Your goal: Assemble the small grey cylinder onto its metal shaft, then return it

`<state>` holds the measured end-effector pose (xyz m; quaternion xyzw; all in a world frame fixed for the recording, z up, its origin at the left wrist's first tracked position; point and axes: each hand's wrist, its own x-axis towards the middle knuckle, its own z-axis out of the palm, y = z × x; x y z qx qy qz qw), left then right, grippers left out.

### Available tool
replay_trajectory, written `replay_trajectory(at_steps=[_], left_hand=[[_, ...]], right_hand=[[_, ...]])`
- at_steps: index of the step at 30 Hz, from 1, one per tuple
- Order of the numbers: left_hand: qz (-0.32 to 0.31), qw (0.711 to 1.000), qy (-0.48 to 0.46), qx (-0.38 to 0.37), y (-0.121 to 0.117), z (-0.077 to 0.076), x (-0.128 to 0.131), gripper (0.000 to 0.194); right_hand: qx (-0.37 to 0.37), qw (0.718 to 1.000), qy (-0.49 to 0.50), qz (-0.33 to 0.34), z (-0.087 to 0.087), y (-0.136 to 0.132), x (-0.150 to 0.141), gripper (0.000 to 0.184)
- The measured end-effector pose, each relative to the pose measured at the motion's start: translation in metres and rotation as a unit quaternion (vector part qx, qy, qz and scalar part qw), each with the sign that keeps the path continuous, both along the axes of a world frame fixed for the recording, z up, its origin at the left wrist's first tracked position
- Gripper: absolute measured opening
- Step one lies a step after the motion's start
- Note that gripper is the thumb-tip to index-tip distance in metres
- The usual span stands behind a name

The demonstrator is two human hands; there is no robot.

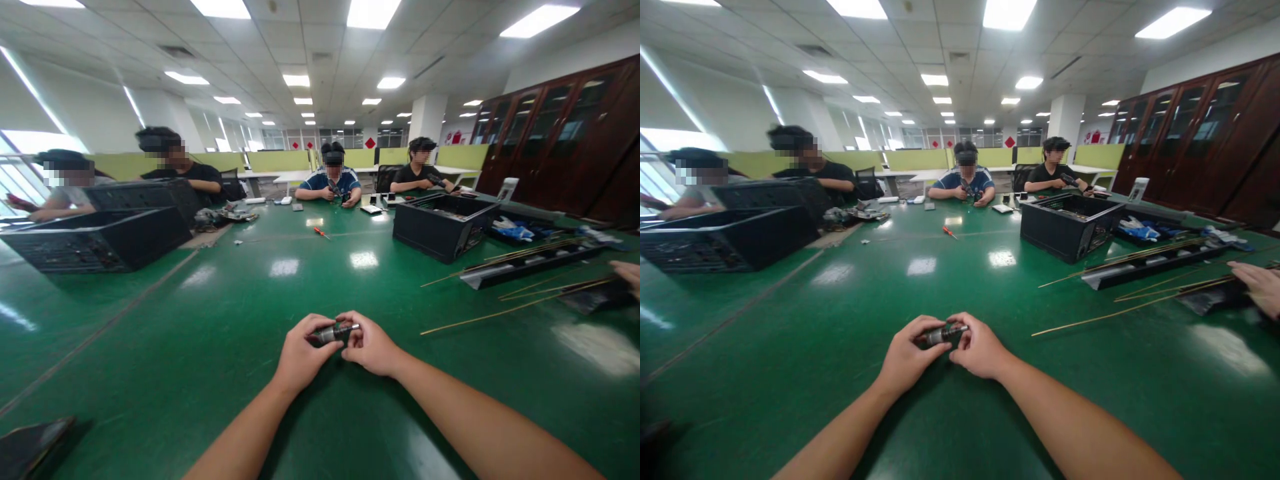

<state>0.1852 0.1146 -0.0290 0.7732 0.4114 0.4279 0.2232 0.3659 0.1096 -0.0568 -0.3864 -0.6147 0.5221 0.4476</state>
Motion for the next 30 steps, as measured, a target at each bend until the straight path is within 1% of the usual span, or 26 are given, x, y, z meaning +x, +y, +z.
replay_trajectory(at_steps=[7, 14, 21, 25, 30], left_hand=[[-0.001, 1.0, -0.015, 0.027, 0.0, 0.0001, 0.0027, 0.026], [0.021, 1.0, -0.009, 0.019, -0.0009, -0.0006, 0.002, 0.026], [0.026, 0.999, -0.025, 0.005, -0.0007, -0.0016, 0.0023, 0.024], [0.024, 0.999, -0.021, 0.006, 0.0005, -0.0023, 0.0021, 0.02], [0.033, 0.999, -0.016, 0.007, 0.0006, -0.0032, 0.002, 0.022]], right_hand=[[0.008, 1.0, 0.023, -0.015, 0.0021, -0.0019, 0.002, 0.04], [0.01, 0.999, -0.018, -0.044, -0.0007, -0.0038, -0.0005, 0.025], [-0.017, 0.998, -0.006, -0.063, 0.0031, -0.0046, -0.0024, 0.02], [-0.011, 0.997, -0.021, -0.069, 0.0024, -0.0037, -0.0031, 0.018], [-0.003, 0.997, -0.024, -0.074, 0.0002, -0.0019, -0.0036, 0.017]])
